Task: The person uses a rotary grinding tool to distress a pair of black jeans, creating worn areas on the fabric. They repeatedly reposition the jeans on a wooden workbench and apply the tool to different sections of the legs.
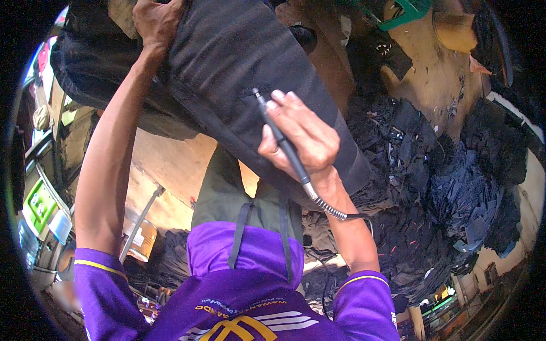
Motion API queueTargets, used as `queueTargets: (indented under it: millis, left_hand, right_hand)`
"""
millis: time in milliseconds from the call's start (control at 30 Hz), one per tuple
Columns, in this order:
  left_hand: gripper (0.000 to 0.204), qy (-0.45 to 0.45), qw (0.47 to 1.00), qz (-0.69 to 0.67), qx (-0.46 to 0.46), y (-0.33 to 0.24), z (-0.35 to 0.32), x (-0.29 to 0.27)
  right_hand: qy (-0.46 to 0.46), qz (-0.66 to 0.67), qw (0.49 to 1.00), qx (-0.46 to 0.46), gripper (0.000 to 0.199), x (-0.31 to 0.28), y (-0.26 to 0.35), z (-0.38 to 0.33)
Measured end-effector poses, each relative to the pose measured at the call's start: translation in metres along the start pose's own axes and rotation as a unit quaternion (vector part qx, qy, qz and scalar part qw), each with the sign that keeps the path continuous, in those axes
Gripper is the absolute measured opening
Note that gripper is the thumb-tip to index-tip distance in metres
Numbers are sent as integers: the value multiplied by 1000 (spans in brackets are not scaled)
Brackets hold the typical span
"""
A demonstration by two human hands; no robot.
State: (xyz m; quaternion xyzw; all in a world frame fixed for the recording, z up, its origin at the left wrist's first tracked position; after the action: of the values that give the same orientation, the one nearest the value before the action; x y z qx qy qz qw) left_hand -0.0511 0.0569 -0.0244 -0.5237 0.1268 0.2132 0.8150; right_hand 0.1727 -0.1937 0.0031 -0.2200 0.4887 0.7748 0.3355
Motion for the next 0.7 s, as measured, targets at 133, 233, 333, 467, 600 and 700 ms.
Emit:
queueTargets:
  millis: [133,233,333,467,600,700]
  left_hand:
    - [30,0,1000,-2,-3,2,0,2]
    - [30,-3,1000,0,7,3,0,3]
    - [32,11,1000,-20,-4,5,1,3]
    - [32,3,1000,17,-5,6,0,3]
    - [31,6,1000,13,3,5,0,3]
    - [30,8,1000,3,3,5,0,3]
  right_hand:
    - [-14,-24,999,34,30,-2,-2,0]
    - [-1,15,1000,3,32,-2,1,0]
    - [-11,-4,1000,16,32,-2,-1,0]
    - [-13,-9,1000,19,33,-3,-3,-3]
    - [-26,-18,999,26,35,-4,-4,-3]
    - [8,24,1000,12,32,-4,0,-4]
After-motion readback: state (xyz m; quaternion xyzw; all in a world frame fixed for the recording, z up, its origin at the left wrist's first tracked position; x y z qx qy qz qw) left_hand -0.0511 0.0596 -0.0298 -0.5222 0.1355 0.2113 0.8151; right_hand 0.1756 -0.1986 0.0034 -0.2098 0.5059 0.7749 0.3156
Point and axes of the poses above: each hand's wrist, its own z-axis towards the middle knuckle, its own x-axis out of the palm, y = z × x, the point moved 3 cm from there along z, towards the middle knuckle, and after that the axes turned 9 degrees about -z, right-handed, at the moved point
